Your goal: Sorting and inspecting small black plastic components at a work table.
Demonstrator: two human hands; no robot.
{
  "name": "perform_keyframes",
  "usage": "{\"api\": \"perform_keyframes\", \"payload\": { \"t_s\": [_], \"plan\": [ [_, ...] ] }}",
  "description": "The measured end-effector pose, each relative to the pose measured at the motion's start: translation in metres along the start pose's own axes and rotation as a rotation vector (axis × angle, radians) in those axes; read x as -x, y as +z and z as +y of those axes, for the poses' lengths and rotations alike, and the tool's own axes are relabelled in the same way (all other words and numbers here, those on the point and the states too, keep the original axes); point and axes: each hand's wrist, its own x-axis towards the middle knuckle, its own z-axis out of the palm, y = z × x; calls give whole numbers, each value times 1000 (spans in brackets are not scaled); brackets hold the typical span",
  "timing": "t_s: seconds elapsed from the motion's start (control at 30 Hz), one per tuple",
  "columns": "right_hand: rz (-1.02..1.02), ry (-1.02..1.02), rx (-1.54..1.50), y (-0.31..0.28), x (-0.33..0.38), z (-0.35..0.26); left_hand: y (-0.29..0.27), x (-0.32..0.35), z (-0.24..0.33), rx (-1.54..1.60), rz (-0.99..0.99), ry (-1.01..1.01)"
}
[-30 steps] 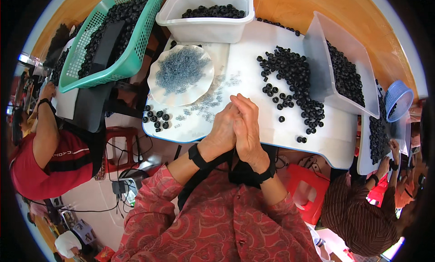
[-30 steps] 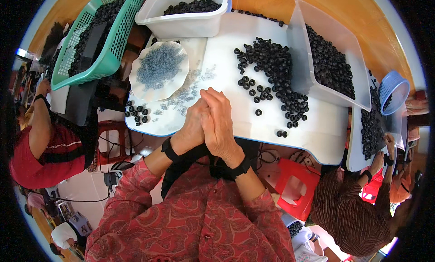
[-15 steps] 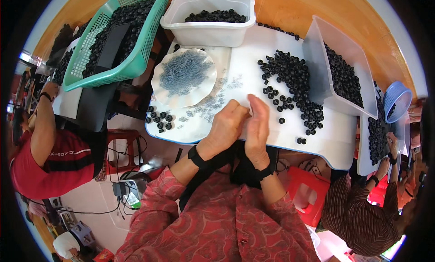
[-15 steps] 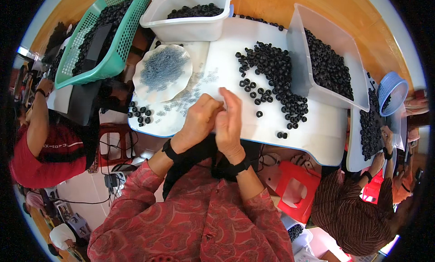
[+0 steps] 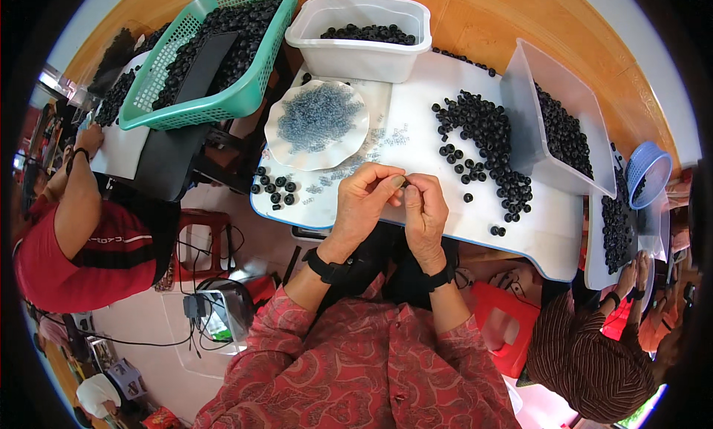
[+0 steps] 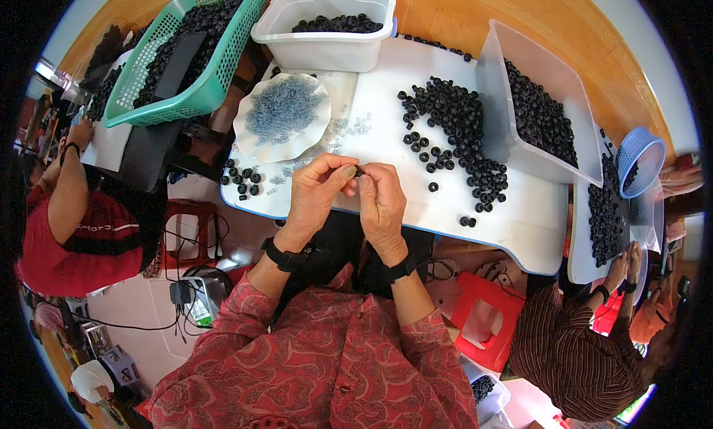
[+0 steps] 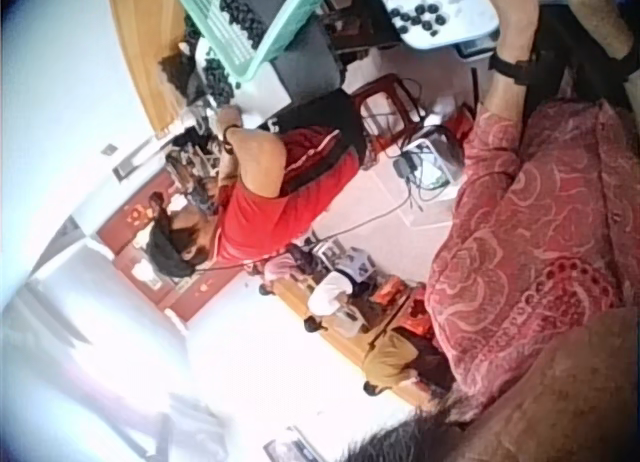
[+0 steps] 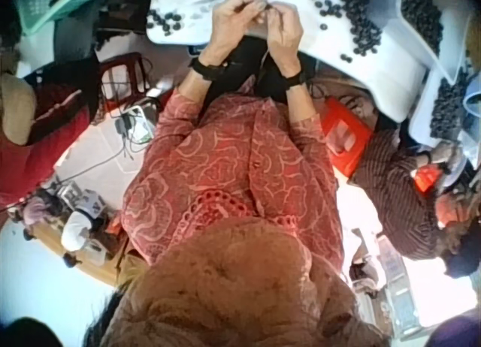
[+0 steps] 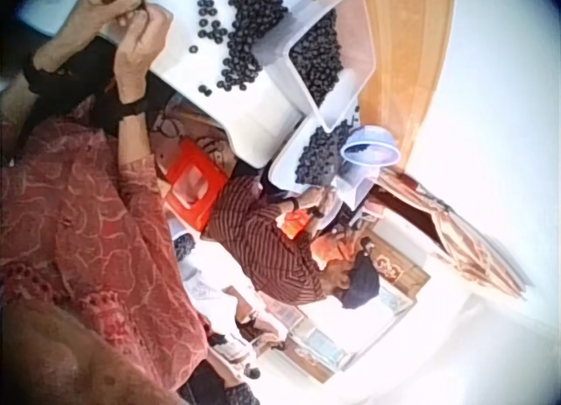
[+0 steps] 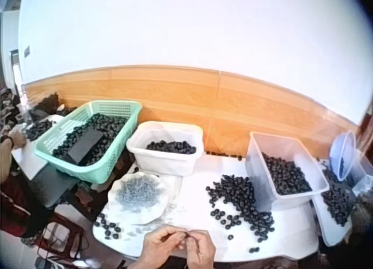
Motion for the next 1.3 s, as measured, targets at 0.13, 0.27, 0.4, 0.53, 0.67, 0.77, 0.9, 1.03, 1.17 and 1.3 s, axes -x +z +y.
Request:
{"api": "perform_keyframes", "payload": {
  "t_s": [0.13, 0.27, 0.4, 0.53, 0.67, 0.77, 0.9, 1.03, 1.17, 1.3],
  "plan": [
    [22, -22, 20, 2, 1, 2, -4, 3, 0, 46, -2, -67],
    [16, -17, 27, 1, 1, -1, -2, 5, 1, 103, 16, -78],
    [12, 2, -17, -6, 4, 2, 5, 5, 2, 66, 12, -80],
    [-42, 82, -182, -2, 4, -3, -4, 8, 0, -79, 69, -80],
    [-44, -13, -145, -7, 1, 0, 1, 10, 6, -145, 36, -76],
    [-48, -14, -175, -11, 2, 1, 2, 11, 8, -234, -13, -36],
    [-58, -6, -117, -10, 5, -1, 3, 11, 11, -287, -50, -2],
    [-1, -148, 90, -22, 10, 0, 10, -7, 32, -202, -58, -107],
    [-19, -199, 107, -20, 13, 1, 6, -46, 72, -214, -92, -156],
    [-32, -197, 119, -19, 12, -1, 6, -107, 95, -165, -2, -65]
  ]
}}
